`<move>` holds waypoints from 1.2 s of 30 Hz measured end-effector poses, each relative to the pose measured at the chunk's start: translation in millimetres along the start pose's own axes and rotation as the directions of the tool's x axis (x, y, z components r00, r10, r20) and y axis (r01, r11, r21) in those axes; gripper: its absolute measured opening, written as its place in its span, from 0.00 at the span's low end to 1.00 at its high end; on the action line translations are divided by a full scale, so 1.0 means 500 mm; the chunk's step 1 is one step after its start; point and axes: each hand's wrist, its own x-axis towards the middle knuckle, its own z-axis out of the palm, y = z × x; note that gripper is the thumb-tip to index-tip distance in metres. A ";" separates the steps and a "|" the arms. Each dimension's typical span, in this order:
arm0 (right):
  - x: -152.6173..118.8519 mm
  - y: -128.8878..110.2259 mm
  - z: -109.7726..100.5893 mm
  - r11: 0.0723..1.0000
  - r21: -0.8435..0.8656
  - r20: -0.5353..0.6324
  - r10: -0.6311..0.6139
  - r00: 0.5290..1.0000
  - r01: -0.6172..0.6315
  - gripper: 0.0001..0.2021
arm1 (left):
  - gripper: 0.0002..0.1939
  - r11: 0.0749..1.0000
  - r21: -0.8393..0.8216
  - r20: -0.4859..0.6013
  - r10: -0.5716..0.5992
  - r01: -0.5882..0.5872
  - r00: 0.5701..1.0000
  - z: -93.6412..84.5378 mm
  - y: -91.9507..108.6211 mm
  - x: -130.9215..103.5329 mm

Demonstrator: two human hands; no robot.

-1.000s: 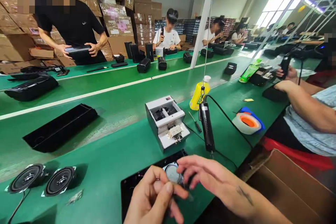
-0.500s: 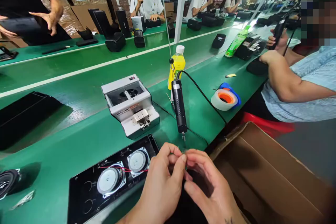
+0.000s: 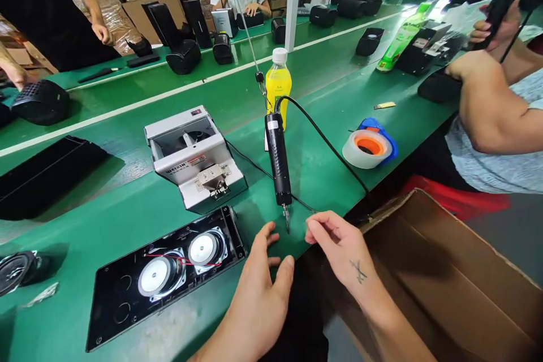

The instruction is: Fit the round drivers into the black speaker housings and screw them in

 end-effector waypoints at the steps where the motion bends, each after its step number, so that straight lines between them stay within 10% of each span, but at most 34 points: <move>1: 0.004 0.009 0.008 1.000 0.008 0.008 0.009 1.000 -0.009 0.20 | 0.33 1.000 0.017 -0.036 0.022 -0.021 0.999 0.006 -0.004 0.010; 12: 0.005 0.040 0.017 0.997 -0.051 0.029 0.054 0.998 -0.052 0.18 | 0.23 0.947 0.272 -0.208 0.234 -0.173 0.950 0.039 -0.007 0.079; 36: 0.020 0.033 0.020 0.985 -0.159 0.044 0.075 0.996 -0.067 0.15 | 0.12 0.814 0.578 -0.158 0.190 -0.065 0.969 0.034 0.030 0.112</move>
